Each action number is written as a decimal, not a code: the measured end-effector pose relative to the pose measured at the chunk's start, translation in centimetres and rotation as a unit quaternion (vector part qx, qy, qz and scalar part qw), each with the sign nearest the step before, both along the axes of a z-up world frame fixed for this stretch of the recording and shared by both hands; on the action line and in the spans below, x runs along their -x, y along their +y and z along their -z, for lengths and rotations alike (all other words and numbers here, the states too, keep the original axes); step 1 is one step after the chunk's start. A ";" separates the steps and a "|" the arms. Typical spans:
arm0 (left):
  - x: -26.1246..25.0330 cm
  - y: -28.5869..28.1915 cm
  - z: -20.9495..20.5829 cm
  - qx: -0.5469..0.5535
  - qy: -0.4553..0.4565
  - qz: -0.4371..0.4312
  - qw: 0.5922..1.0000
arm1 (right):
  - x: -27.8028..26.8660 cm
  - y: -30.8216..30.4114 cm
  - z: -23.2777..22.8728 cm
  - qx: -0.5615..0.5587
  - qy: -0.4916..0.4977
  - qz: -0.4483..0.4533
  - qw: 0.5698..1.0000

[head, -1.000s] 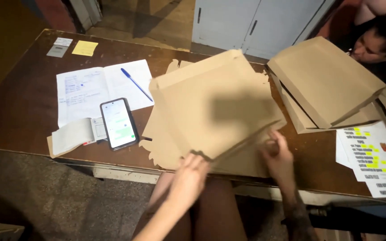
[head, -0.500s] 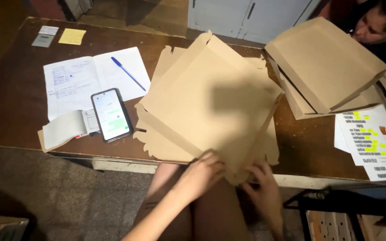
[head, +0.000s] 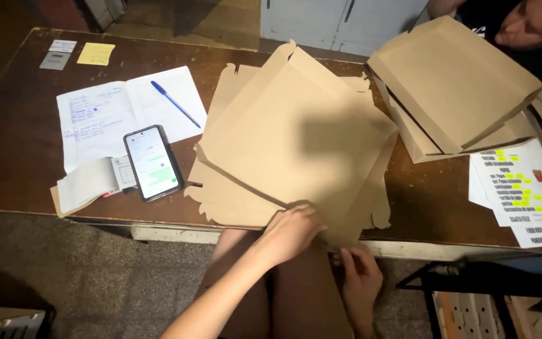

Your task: Folding flat cardboard sheets into pizza boxes

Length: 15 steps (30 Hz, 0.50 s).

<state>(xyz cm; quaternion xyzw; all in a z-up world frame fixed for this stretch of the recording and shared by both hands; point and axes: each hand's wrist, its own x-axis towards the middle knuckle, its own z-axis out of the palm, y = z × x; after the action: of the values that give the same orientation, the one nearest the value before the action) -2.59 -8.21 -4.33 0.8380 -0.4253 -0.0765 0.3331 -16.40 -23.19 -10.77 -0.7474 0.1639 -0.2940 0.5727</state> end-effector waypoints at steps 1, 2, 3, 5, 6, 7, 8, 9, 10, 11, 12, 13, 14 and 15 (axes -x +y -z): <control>0.1 0.0 0.1 0.000 0.000 -0.001 1.000 | 0.1 -0.2 0.0 0.000 0.000 -0.001 1.000; 0.2 0.0 0.1 0.007 -0.011 -0.003 1.000 | 0.2 -0.3 -0.1 0.046 -0.009 -0.001 0.999; 0.0 0.0 0.0 0.016 -0.024 -0.006 1.000 | -0.1 -0.6 -0.2 0.094 -0.021 -0.001 0.995; 0.3 0.0 -0.7 0.025 -0.032 -0.019 0.999 | -0.6 -2.0 0.2 0.135 -0.037 -0.003 0.990; 0.5 0.1 -1.1 0.033 -0.036 -0.030 0.998 | -0.9 -2.7 0.4 0.175 -0.049 -0.004 0.983; 0.7 0.0 -1.4 0.033 -0.038 -0.031 0.998 | -1.2 -2.9 -0.3 0.176 -0.051 -0.005 0.983; 0.9 -0.1 -1.8 0.072 -0.052 -0.043 0.995 | -1.5 -3.0 -1.0 0.155 -0.036 0.005 0.987; 1.1 -0.1 -2.2 0.110 -0.068 -0.054 0.990 | -1.8 -3.1 -1.8 0.133 -0.022 0.015 0.991; 1.3 -0.5 -2.0 0.110 -0.070 -0.055 0.990 | -2.1 -4.0 -1.4 0.133 -0.024 0.015 0.991; 1.3 -0.8 -1.7 0.137 -0.082 -0.062 0.985 | -2.5 -4.9 -1.0 0.167 -0.009 0.016 0.986; 1.4 -1.2 -1.5 0.163 -0.093 -0.069 0.980 | -2.8 -5.8 -0.6 0.200 0.006 0.017 0.980; 1.1 -1.4 -1.1 0.164 -0.095 -0.070 0.979 | -3.3 -6.2 -0.9 0.201 0.005 0.016 0.980; 0.7 -1.7 -0.6 0.159 -0.075 -0.058 0.983 | -3.8 -6.6 -1.2 0.198 0.017 -0.009 0.980; 0.4 -2.1 -0.1 0.154 -0.056 -0.046 0.985 | -4.1 -7.1 -1.5 0.196 0.029 -0.032 0.980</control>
<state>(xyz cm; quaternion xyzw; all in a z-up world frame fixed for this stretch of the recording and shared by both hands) -3.02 -10.27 -4.19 0.7983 -0.4111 0.0519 0.4371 -12.26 -30.28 -9.29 -0.8583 0.0952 -0.2801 0.4192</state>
